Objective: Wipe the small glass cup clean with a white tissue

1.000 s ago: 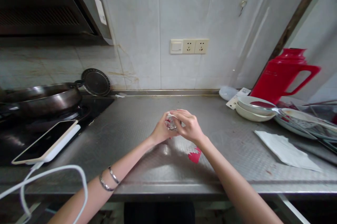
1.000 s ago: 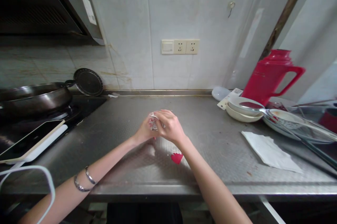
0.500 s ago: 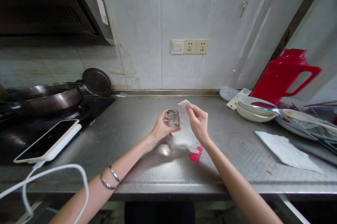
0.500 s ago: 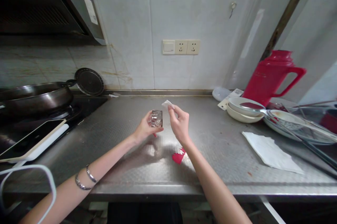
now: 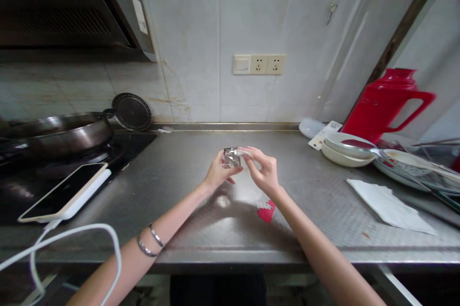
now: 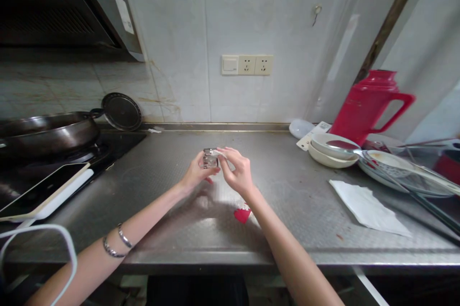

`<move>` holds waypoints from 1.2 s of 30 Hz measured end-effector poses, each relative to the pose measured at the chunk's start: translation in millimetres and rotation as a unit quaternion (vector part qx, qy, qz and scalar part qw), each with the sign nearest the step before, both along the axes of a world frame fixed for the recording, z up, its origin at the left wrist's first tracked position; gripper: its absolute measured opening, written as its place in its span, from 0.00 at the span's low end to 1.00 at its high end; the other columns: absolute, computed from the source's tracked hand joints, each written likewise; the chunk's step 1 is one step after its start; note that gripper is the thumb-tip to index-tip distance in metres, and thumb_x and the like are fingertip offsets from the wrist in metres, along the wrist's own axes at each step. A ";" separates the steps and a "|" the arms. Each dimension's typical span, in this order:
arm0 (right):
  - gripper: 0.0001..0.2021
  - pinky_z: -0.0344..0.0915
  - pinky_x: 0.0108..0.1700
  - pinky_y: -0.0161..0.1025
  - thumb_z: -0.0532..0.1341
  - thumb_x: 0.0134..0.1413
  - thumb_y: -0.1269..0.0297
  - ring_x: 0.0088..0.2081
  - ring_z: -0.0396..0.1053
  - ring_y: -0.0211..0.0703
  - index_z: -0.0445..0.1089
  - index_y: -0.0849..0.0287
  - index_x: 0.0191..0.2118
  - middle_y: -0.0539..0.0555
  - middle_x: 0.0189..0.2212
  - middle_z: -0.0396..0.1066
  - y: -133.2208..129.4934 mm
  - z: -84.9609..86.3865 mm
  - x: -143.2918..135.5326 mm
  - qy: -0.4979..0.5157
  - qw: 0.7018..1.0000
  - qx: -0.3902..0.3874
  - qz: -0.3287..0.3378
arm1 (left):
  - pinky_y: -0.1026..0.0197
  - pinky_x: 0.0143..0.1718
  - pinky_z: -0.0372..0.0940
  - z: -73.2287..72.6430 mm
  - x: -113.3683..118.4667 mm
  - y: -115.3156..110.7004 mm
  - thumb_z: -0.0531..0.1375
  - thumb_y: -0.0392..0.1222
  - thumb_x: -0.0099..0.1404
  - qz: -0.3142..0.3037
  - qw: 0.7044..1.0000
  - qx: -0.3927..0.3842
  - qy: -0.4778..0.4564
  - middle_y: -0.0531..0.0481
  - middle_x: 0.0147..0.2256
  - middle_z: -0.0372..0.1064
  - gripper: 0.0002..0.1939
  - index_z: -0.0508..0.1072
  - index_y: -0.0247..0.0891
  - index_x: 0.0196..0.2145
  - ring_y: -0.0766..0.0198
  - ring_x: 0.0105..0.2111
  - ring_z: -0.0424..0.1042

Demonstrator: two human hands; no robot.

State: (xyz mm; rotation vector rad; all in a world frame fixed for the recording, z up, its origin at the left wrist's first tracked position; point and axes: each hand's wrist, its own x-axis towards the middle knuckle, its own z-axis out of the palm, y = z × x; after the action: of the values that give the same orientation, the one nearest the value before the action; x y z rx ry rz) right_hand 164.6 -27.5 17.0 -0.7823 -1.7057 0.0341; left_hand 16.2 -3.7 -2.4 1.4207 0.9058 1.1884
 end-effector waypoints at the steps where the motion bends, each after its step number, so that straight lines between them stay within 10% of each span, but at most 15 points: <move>1: 0.13 0.66 0.54 0.48 0.54 0.59 0.65 0.46 0.72 0.46 0.74 0.52 0.43 0.52 0.41 0.76 1.5 -0.2 0.5 -0.004 1.000 0.015 -0.008 | 0.67 0.16 0.66 -0.4 0.0 0.3 0.71 0.46 0.44 0.001 1.000 -0.004 0.007 0.49 0.34 0.67 0.34 0.63 0.38 0.46 0.65 0.27 0.70; 17: 0.13 0.62 0.57 0.51 0.53 0.58 0.69 0.46 0.72 0.44 0.73 0.53 0.44 0.53 0.41 0.76 -4.6 -4.5 -8.9 -0.080 0.991 0.027 0.106 | 0.67 0.17 0.66 -4.3 -1.8 7.5 0.68 0.42 0.48 0.006 0.999 -0.040 0.034 0.52 0.30 0.68 0.28 0.64 0.35 0.45 0.70 0.20 0.68; 24: 0.13 0.66 0.53 0.48 0.54 0.59 0.63 0.47 0.72 0.48 0.74 0.52 0.45 0.51 0.43 0.75 4.0 -2.7 -4.1 0.086 0.994 -0.031 -0.062 | 0.65 0.15 0.65 0.4 0.0 -0.3 0.70 0.44 0.44 0.004 0.997 -0.058 0.042 0.54 0.27 0.66 0.32 0.63 0.35 0.44 0.69 0.19 0.67; 36: 0.15 0.61 0.57 0.53 0.54 0.57 0.70 0.47 0.72 0.46 0.72 0.52 0.47 0.53 0.43 0.75 3.7 -10.9 -5.3 -0.033 0.998 0.052 0.032 | 0.65 0.17 0.67 5.3 -1.7 -1.1 0.71 0.48 0.42 0.007 0.999 -0.041 0.020 0.54 0.29 0.66 0.35 0.63 0.36 0.45 0.70 0.20 0.68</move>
State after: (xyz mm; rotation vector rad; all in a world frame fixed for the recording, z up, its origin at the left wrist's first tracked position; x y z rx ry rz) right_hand 159.4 -23.8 6.1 -0.6579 -1.7794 -0.0369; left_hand 14.5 -4.8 2.9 1.3793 0.9816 1.1240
